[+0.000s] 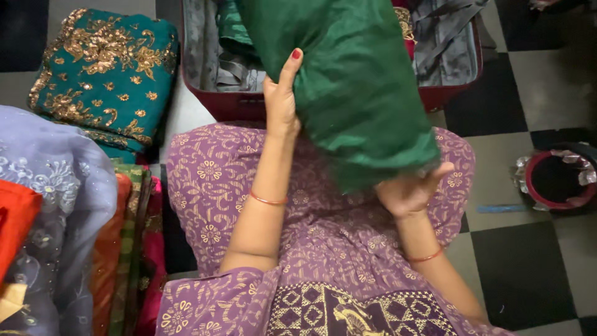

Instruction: The person opens a red suitcase and places various folded items of clothing, including colorful fabrics and a lace garment, into the suitcase by hand.

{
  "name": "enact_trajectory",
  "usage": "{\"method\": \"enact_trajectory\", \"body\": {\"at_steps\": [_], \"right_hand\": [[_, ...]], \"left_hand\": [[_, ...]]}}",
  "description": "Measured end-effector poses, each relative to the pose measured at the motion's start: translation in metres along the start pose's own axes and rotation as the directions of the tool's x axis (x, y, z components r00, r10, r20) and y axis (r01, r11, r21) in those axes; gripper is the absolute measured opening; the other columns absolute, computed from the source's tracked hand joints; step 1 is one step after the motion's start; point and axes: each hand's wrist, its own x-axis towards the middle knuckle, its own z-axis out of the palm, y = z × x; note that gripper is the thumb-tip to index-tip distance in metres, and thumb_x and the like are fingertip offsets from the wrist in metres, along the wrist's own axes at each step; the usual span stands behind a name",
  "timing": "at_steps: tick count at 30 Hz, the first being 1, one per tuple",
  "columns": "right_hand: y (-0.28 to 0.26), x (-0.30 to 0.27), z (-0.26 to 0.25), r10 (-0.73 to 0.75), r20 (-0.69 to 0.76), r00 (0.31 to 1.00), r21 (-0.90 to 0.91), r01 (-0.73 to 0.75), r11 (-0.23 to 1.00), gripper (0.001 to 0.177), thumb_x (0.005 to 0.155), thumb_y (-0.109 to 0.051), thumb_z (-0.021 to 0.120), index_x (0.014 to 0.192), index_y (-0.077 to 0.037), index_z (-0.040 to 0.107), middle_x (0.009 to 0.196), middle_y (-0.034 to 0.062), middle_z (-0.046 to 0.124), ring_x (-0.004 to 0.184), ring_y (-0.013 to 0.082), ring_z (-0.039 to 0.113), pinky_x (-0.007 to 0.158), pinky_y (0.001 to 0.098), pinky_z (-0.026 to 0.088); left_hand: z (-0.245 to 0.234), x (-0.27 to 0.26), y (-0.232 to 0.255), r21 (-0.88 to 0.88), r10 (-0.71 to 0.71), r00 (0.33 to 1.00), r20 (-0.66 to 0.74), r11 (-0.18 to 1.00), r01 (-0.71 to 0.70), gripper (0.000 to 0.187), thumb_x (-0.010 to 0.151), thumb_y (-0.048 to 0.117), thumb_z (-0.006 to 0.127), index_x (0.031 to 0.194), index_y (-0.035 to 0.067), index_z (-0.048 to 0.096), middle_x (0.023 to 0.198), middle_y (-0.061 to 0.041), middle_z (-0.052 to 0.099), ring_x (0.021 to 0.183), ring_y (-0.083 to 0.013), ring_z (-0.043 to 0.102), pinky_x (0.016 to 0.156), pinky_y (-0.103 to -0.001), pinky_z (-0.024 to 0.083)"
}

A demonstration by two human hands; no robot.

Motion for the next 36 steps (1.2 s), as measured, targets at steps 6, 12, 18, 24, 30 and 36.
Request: {"method": "enact_trajectory", "body": {"at_steps": [6,12,18,24,30,36], "right_hand": [[-0.005,0.041,-0.008,-0.084,-0.15,0.985,-0.168,0.059,0.984,0.089,0.085,-0.049,0.081,0.156,-0.011,0.043,0.157,0.0053,0.049,0.143,0.0281,0.048,0.123,0.0492,0.04],[-0.025,0.097,-0.011,-0.35,-0.237,0.906,-0.476,0.206,0.855,0.059,0.088,0.003,0.076,0.143,0.003,0.055,0.137,0.0154,0.064,0.124,0.0312,0.065,0.112,0.0458,0.054],[-0.073,0.175,0.014,-0.151,-0.149,0.977,-0.474,0.064,0.878,0.053,0.082,0.01,0.071,0.134,0.008,0.057,0.126,0.0199,0.068,0.114,0.0349,0.071,0.105,0.0471,0.061],[-0.082,0.276,-0.021,0.179,-0.337,0.924,-0.532,-0.344,0.774,0.032,0.087,0.002,0.079,0.115,0.01,0.067,0.108,0.0176,0.073,0.095,0.0287,0.076,0.094,0.0437,0.062],[-0.057,0.33,-0.082,0.345,-0.597,0.725,-0.532,-0.679,0.506,0.026,0.085,-0.006,0.078,0.108,0.0,0.07,0.102,0.0131,0.075,0.09,0.0249,0.076,0.087,0.0421,0.061],[-0.043,0.359,-0.157,0.438,-0.692,0.574,-0.507,-0.818,0.272,0.022,0.087,-0.005,0.077,0.108,-0.002,0.07,0.101,0.0125,0.077,0.096,0.0237,0.075,0.093,0.0381,0.06]], "left_hand": [[0.034,-0.017,-0.024,-0.007,0.103,0.994,0.028,0.995,-0.102,0.059,0.09,0.017,0.084,0.139,-0.001,0.057,0.136,-0.01,0.063,0.123,-0.021,0.06,0.11,-0.034,0.046],[0.044,-0.018,-0.028,-0.111,0.067,0.987,0.146,0.992,-0.051,0.055,0.091,0.004,0.083,0.138,-0.001,0.056,0.134,-0.011,0.062,0.123,-0.0227,0.06,0.109,-0.036,0.047],[0.026,0.024,-0.022,-0.236,-0.115,0.993,0.018,0.965,0.116,0.041,0.084,-0.002,0.083,0.12,-0.011,0.065,0.119,-0.016,0.069,0.112,-0.0266,0.066,0.102,-0.041,0.052],[-0.017,0.088,-0.046,-0.205,-0.17,0.945,-0.28,0.972,0.114,0.037,0.075,-0.004,0.084,0.108,-0.015,0.07,0.111,-0.017,0.073,0.106,-0.0256,0.067,0.101,-0.041,0.051],[-0.071,0.132,-0.095,0.015,-0.208,0.788,-0.579,0.964,0.266,0.044,0.071,0.002,0.086,0.107,-0.016,0.069,0.114,-0.02,0.072,0.103,-0.0249,0.065,0.098,-0.041,0.046],[-0.095,0.142,-0.106,0.218,-0.436,0.747,-0.502,0.771,0.598,0.034,0.079,0.005,0.075,0.109,-0.007,0.066,0.112,-0.025,0.069,0.092,-0.0349,0.065,0.072,-0.05,0.046]]}}
